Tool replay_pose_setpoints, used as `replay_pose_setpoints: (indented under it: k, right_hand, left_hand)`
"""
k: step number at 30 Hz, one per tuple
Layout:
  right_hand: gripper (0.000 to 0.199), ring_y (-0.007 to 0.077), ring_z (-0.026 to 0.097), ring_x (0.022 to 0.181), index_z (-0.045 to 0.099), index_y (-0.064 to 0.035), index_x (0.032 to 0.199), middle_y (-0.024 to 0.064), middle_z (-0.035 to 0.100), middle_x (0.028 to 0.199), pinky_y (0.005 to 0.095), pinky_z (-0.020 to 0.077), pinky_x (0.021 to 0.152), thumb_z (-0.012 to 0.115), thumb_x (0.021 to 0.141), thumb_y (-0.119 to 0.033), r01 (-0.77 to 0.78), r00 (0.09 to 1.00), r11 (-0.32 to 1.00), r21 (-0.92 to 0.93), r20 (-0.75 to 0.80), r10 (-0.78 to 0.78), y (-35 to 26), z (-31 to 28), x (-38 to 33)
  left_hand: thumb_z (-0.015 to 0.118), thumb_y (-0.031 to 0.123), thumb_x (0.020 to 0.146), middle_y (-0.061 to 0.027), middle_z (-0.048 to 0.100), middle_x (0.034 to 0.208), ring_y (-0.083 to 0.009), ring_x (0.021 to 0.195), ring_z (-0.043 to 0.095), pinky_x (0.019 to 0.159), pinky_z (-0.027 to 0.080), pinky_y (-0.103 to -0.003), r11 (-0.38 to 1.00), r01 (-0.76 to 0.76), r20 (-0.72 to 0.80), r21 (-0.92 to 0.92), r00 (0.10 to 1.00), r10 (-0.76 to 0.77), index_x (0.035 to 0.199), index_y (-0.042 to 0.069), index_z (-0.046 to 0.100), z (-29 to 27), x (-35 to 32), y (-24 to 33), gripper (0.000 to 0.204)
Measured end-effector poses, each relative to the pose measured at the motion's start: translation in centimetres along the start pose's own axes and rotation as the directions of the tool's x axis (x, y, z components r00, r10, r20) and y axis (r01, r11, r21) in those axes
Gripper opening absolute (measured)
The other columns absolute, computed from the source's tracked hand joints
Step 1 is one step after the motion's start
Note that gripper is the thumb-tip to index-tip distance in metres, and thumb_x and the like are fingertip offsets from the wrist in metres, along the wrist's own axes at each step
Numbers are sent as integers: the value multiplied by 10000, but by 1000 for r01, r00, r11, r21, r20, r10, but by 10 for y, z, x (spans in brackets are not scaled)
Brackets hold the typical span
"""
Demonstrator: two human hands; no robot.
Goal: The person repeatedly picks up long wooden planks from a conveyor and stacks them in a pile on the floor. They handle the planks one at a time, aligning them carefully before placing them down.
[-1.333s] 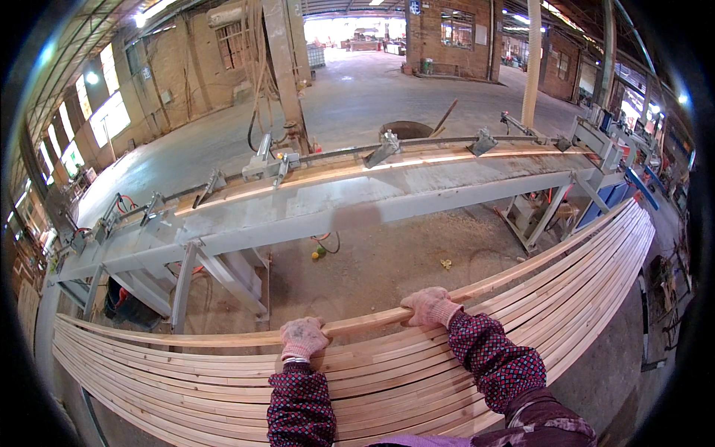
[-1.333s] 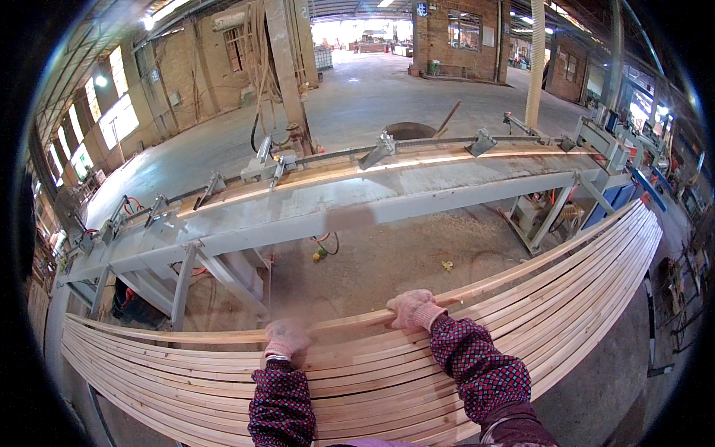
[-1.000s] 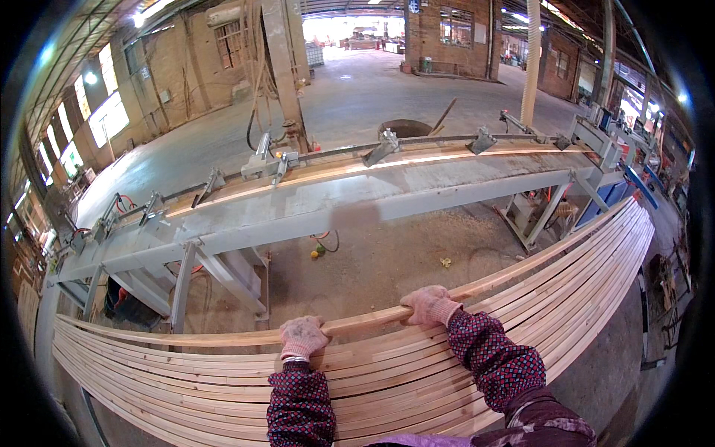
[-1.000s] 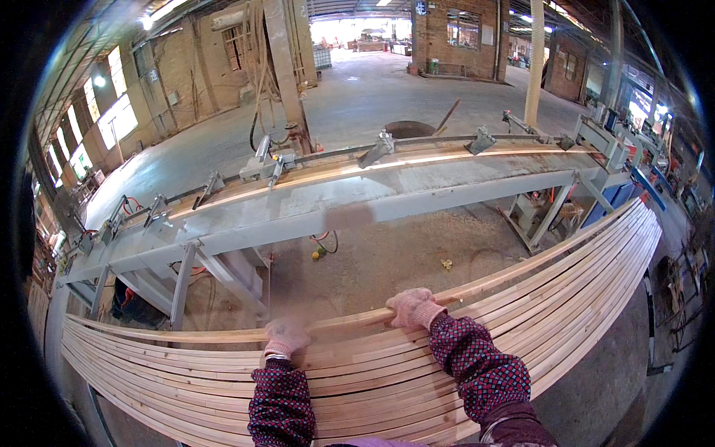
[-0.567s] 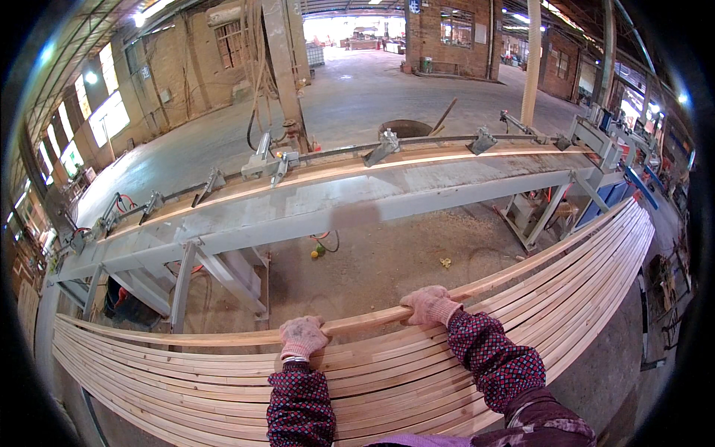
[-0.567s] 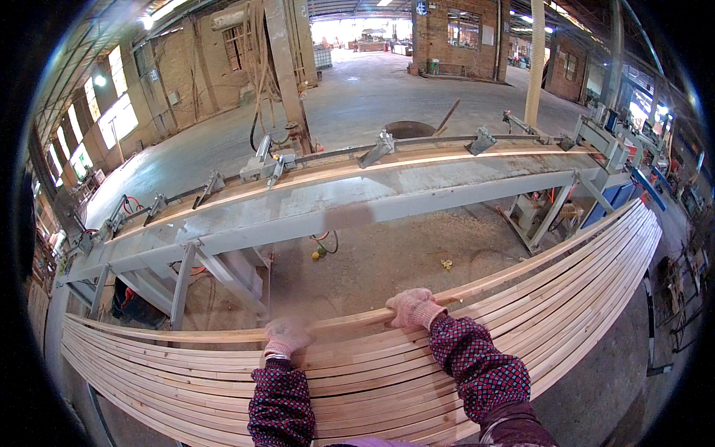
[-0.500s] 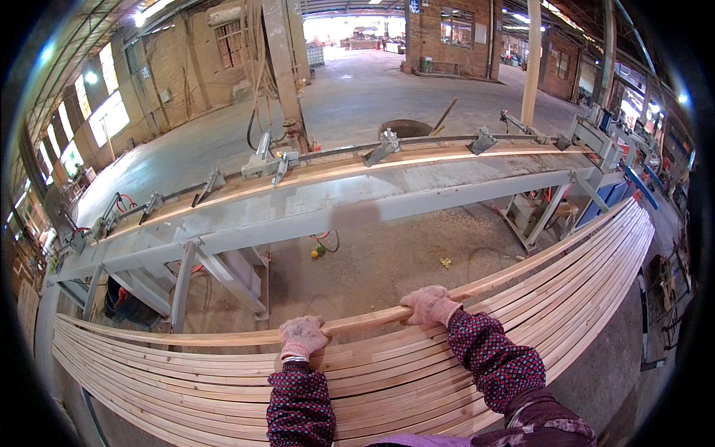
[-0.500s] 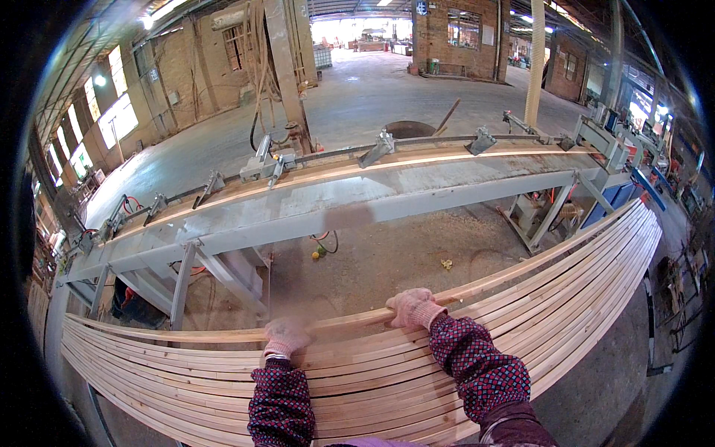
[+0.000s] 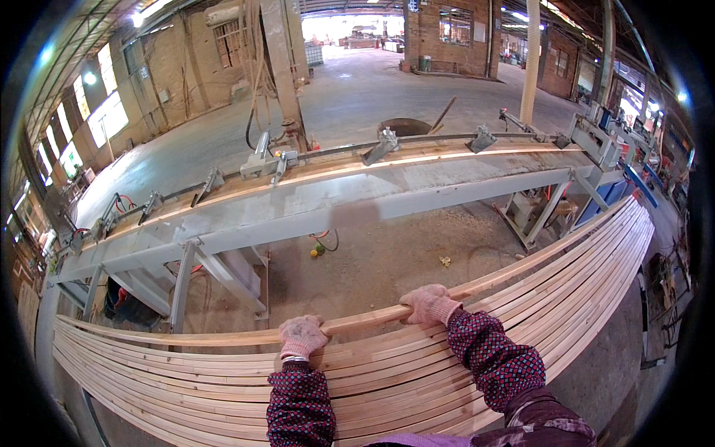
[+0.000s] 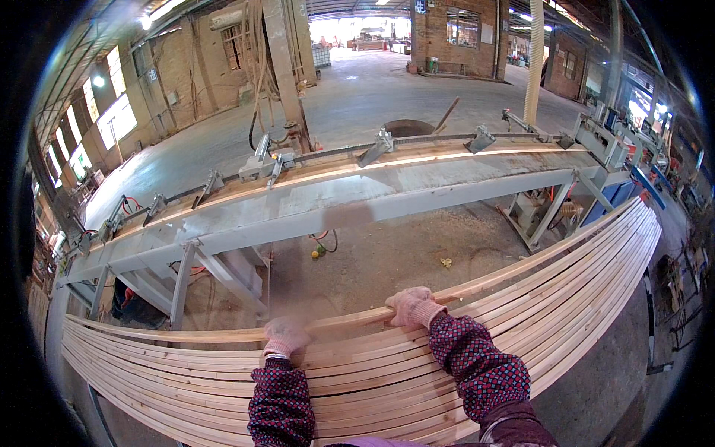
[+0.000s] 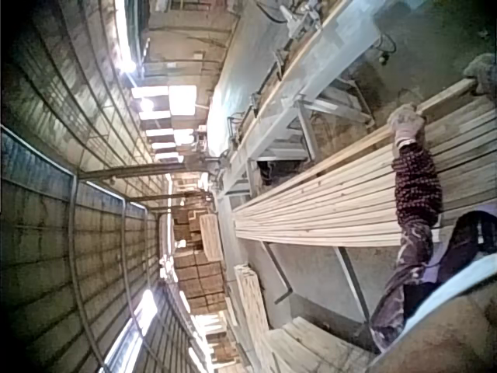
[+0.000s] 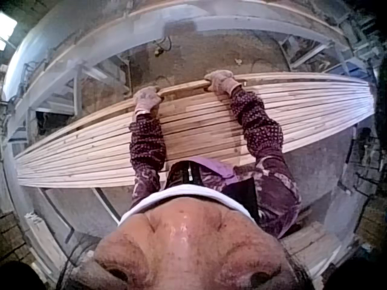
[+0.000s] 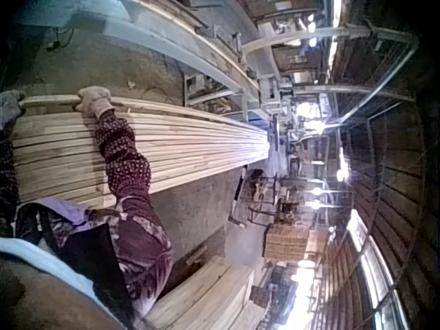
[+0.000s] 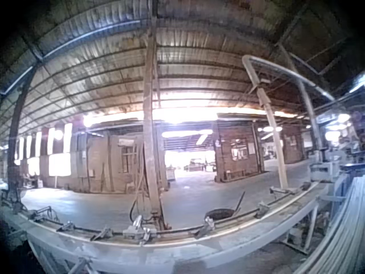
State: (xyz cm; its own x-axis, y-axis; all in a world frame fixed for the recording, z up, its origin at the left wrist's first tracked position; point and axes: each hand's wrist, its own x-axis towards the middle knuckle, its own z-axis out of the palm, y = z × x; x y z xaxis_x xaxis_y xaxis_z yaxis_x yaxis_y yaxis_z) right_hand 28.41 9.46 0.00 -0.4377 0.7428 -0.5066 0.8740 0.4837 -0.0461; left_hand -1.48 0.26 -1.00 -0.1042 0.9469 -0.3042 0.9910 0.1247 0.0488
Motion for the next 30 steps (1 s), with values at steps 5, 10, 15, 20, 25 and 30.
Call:
replay_pose_setpoints:
  k: [5, 10, 15, 20, 25, 30]
  right_hand:
    - [511, 318, 676, 1128, 690, -196, 1199, 96, 723, 1168, 494, 545, 901, 693, 826, -546, -15, 1000, 1000, -3, 7, 15, -1, 0, 0]
    - [513, 320, 676, 1125, 690, -191, 1189, 96, 723, 1164, 497, 546, 894, 687, 826, -554, 1, 1000, 1000, 17, -5, -1, -2, -3, -3]
    - [497, 318, 675, 1129, 685, -192, 1194, 96, 723, 1163, 501, 548, 892, 680, 842, -542, -2, 1000, 1000, -13, 7, 2, 2, 2, 2]
    - [490, 316, 675, 1131, 680, -191, 1204, 96, 719, 1172, 504, 549, 894, 675, 852, -533, -3, 1000, 1000, -24, 5, 3, -1, 0, 0]
    - [498, 319, 679, 1123, 681, -182, 1197, 95, 719, 1174, 511, 550, 887, 675, 847, -535, 7, 1000, 1000, -9, 2, -7, -1, -1, -3]
    - [489, 321, 677, 1123, 680, -173, 1188, 100, 718, 1178, 512, 550, 885, 674, 844, -521, -6, 1000, 999, -32, 9, 6, -3, -2, -3]
  left_hand:
    - [717, 503, 783, -63, 750, 1109, -270, 1074, 703, 901, 533, -456, 1000, 1, 18, 21, 1000, -1, 1157, 263, 737, 5, 5, -2, 445]
    - [713, 507, 788, -68, 748, 1112, -274, 1079, 702, 910, 532, -458, 1000, -8, 5, 21, 1000, 8, 1159, 254, 734, 11, 7, -6, 450]
    - [714, 511, 795, -75, 747, 1118, -276, 1090, 697, 918, 532, -453, 1000, -13, 5, 22, 1000, 13, 1149, 249, 739, 6, 6, -2, 441]
    - [710, 515, 805, -74, 746, 1126, -278, 1088, 699, 917, 535, -452, 1000, -4, 0, 1, 1000, 4, 1144, 249, 742, 3, 2, -2, 432]
    - [708, 504, 798, -73, 747, 1119, -276, 1079, 701, 909, 538, -454, 1000, -22, -16, 8, 1000, 22, 1132, 246, 746, 10, 6, -6, 424]
    - [705, 484, 780, -69, 749, 1101, -284, 1061, 706, 900, 541, -457, 1000, -14, -27, 15, 1000, 14, 1118, 247, 750, 13, 6, -5, 415]
